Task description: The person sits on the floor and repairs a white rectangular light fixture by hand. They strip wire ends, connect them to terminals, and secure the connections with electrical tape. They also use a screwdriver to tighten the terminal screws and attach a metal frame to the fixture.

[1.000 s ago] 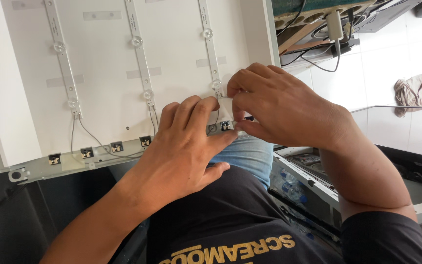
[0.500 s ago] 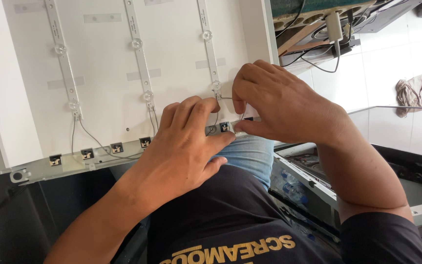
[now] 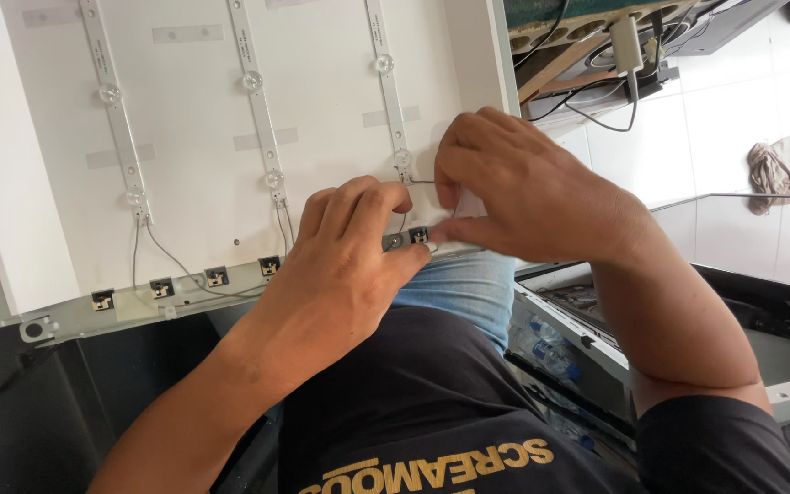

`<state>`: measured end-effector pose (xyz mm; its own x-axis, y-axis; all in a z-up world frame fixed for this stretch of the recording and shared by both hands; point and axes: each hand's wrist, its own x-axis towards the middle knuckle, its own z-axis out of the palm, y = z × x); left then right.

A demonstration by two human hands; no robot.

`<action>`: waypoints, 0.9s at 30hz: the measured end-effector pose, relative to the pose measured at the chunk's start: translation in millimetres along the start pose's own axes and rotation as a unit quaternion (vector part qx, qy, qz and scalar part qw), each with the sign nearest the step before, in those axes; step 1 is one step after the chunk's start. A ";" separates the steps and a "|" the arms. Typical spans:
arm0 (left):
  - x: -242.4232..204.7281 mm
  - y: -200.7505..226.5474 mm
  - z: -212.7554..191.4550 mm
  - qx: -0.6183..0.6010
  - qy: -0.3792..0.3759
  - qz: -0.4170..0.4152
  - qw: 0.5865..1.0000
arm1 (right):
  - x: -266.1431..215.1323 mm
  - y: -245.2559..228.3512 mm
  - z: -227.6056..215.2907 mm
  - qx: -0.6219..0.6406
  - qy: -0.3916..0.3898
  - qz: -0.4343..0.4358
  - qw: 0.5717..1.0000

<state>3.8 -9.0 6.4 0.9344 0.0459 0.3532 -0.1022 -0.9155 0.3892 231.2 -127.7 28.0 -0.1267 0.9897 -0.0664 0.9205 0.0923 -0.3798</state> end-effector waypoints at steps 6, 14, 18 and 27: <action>-0.2 1.6 2.7 0.034 0.011 0.009 0.999 | -1.0 -2.0 -7.2 0.052 0.037 -0.018 0.998; 2.9 1.2 7.7 0.124 -0.033 0.006 0.992 | -36.8 -14.7 -10.7 0.058 0.111 -0.101 0.987; 9.9 1.2 1.5 0.242 0.022 0.054 0.969 | -48.5 -24.7 2.1 -0.095 0.101 -0.055 0.989; 10.5 1.6 2.6 0.240 0.062 0.067 0.966 | -37.3 -21.9 6.4 -0.168 0.143 -0.078 0.972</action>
<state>14.3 -11.0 8.5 0.8722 -0.0660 0.4847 -0.0219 -0.9951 -0.0959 213.4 -167.4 32.9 -0.2100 0.9467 0.2444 0.9734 0.2259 -0.0387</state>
